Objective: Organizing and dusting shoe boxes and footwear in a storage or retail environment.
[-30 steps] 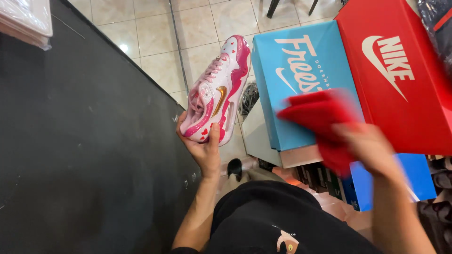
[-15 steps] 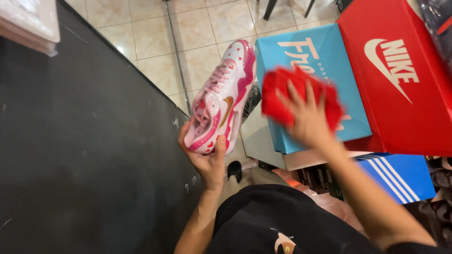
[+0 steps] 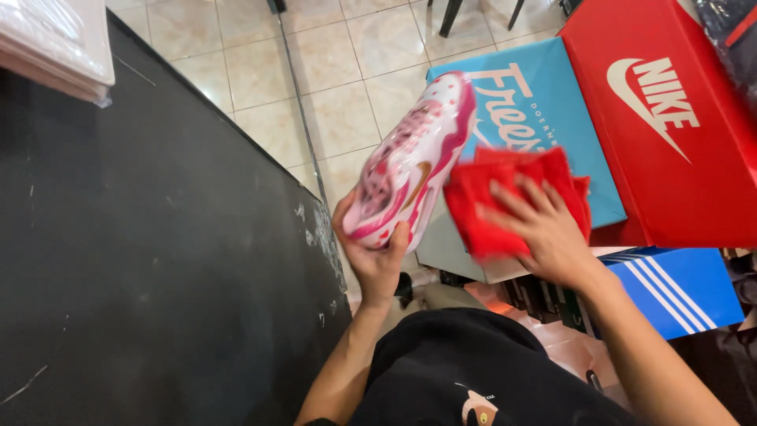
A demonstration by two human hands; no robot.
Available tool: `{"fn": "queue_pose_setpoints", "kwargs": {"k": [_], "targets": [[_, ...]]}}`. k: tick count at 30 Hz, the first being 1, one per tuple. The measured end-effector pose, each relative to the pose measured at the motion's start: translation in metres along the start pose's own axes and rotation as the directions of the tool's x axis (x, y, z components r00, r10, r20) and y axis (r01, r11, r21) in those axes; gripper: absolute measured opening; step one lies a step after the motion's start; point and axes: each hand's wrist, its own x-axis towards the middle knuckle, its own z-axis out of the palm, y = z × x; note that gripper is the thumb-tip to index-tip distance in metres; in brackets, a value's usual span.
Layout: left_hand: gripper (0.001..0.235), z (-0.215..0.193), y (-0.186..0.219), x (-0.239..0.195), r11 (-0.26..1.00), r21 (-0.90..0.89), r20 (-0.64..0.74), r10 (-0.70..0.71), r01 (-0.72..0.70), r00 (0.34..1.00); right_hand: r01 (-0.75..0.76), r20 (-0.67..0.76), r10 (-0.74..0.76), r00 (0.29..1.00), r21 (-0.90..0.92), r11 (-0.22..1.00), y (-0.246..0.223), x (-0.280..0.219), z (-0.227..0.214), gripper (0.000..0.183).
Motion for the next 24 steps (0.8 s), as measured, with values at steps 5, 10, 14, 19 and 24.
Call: {"fn": "queue_pose_setpoints", "kwargs": {"k": [5, 10, 14, 19, 24], "targets": [[0.073, 0.017, -0.036, 0.019, 0.980, -0.029, 0.210, 0.201, -0.199, 0.957, -0.351, -0.251, 0.567, 0.784, 0.574, 0.740, 0.068, -0.030, 0.043, 0.029], [0.069, 0.023, -0.072, 0.023, 0.946, -0.047, 0.419, 0.310, -0.321, 0.853, -0.171, -0.360, 0.666, 0.653, 0.787, 0.593, 0.029, 0.058, -0.005, 0.020], [0.089, 0.011, -0.097, 0.027, 0.957, 0.076, 0.526, 0.200, -0.280, 0.826, 0.346, -0.631, -0.111, 0.768, 0.263, 0.901, 0.009, 0.103, -0.033, 0.056], [0.092, 0.036, -0.025, 0.034, 0.985, 0.032, 0.593, 0.118, -0.169, 0.796, 0.155, -0.588, 0.311, 0.747, 0.609, 0.778, 0.071, 0.094, 0.027, 0.032], [0.085, 0.056, -0.041, 0.017, 0.961, 0.274, 0.326, -0.125, 0.033, 0.937, -0.130, -0.096, 0.913, 0.395, 0.979, 0.160, -0.011, 0.101, 0.008, 0.059]]}}
